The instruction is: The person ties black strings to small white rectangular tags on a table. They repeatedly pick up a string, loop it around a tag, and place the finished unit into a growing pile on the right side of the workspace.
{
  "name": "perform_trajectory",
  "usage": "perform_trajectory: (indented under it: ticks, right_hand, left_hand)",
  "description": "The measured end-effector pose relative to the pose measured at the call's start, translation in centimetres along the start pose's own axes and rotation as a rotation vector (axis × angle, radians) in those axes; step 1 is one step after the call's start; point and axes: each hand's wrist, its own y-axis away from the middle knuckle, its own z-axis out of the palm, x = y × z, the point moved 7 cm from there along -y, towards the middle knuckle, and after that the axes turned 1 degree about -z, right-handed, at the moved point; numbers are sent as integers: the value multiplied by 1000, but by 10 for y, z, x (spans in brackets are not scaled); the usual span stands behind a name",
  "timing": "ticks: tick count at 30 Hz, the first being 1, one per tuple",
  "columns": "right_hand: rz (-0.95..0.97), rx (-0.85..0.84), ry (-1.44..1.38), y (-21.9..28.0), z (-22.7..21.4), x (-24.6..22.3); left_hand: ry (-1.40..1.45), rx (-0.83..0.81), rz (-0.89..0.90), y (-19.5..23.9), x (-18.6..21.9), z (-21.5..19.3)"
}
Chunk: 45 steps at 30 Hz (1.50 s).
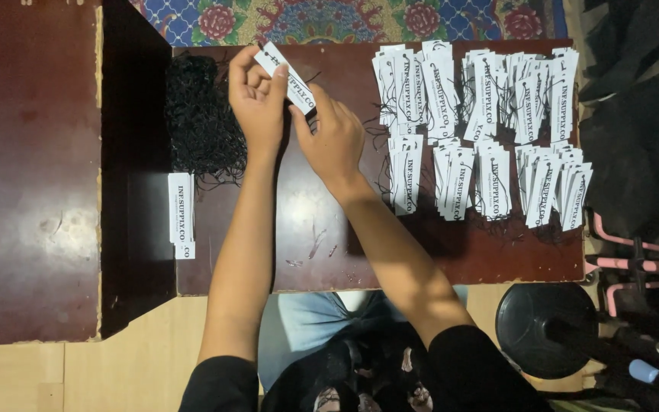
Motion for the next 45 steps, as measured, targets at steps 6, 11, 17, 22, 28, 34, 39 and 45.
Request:
perform_trajectory:
  ticks: [6, 11, 17, 22, 28, 34, 39, 45]
  right_hand:
    - [24, 38, -22, -1, -3, 0]
    - [48, 17, -62, -1, 0, 2]
    - [82, -2, -128, -1, 2, 4]
    - [95, -28, -171, -3, 1, 3]
    - [109, -27, -189, -2, 0, 5]
    - [52, 162, -66, -9, -23, -6]
    - [-43, 114, -121, -13, -25, -21]
    - [-93, 46, -38, -8, -14, -16]
  left_hand:
    - [-82, 60, 82, 0, 11, -5]
    - [-90, 120, 96, 0, 11, -9]
    - [-106, 160, 66, 1, 1, -19]
    - [-12, 197, 25, -2, -8, -27]
    - [-41, 203, 58, -1, -5, -29]
    - [-194, 164, 104, 2, 2, -21]
    - [-264, 67, 94, 5, 12, -7]
    - [-256, -32, 44, 5, 5, -1]
